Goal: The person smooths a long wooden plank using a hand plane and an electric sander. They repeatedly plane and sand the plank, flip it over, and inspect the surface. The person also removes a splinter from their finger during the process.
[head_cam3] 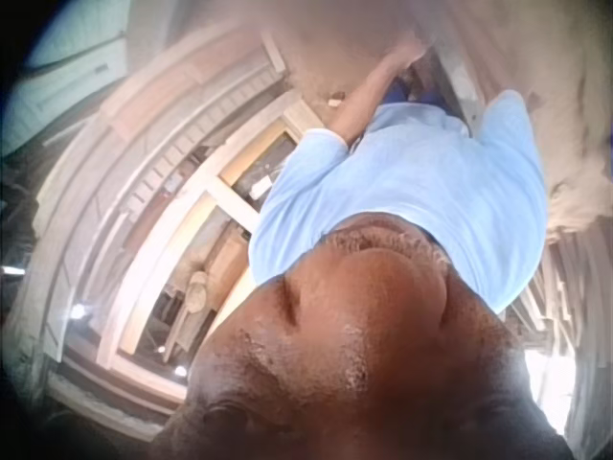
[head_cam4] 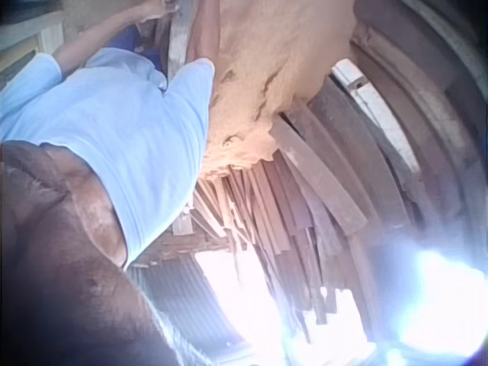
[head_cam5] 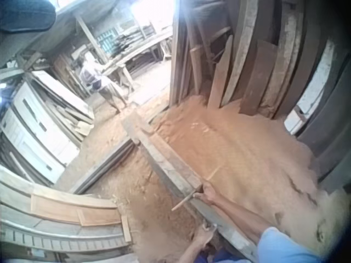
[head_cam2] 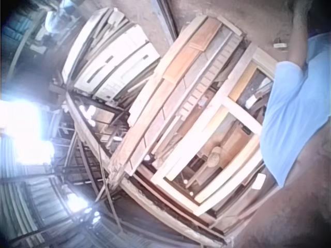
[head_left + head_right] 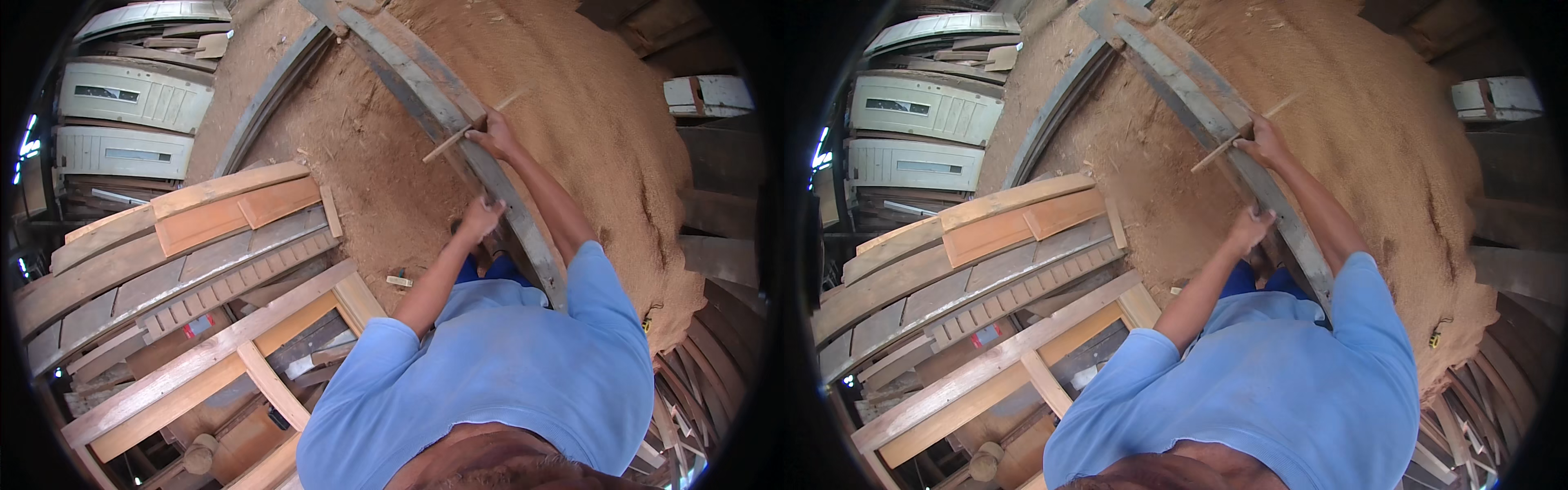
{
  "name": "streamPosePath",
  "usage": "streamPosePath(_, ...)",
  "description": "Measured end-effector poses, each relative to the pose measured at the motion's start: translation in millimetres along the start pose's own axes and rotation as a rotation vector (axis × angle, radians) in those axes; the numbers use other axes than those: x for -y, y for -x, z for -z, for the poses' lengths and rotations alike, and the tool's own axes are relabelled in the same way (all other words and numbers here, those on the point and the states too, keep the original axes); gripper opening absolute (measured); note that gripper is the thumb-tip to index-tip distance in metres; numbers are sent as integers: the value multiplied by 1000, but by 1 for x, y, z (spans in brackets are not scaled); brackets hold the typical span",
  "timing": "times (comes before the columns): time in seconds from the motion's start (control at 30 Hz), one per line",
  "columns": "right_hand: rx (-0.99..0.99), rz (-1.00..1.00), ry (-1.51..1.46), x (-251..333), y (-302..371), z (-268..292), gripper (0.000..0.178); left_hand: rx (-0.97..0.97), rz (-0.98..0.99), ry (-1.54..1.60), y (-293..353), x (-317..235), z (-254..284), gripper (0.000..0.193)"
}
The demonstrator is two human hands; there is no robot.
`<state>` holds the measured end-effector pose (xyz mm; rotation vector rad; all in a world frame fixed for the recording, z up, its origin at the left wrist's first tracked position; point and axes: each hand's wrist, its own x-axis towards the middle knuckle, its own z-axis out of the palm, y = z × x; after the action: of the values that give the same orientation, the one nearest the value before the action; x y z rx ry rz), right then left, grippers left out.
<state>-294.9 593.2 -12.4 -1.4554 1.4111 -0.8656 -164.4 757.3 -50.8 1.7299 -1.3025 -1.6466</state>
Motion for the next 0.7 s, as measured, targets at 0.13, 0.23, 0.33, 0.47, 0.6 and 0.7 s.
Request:
streamPosePath(0.13,-29,-7,20,-9,10,-8,79,-23,226,40,-46,-43,49,39)
streamPosePath(0.23,-109,181,51,-27,-3,-24,77,57,219,-115,-51,-38,58,40)
streamPosePath(0.33,-23,-43,77,29,-54,-30,75,85,187,-253,-56,-43,65,43)
streamPosePath(0.47,-105,106,145,37,-140,-43,74,131,162,-418,-49,-70,67,49)
streamPosePath(0.6,-52,55,76,48,-150,-52,74,90,101,-351,-50,-67,76,51)
streamPosePath(0.7,-68,63,52,44,-151,-48,75,31,216,-324,-81,-35,83,51)
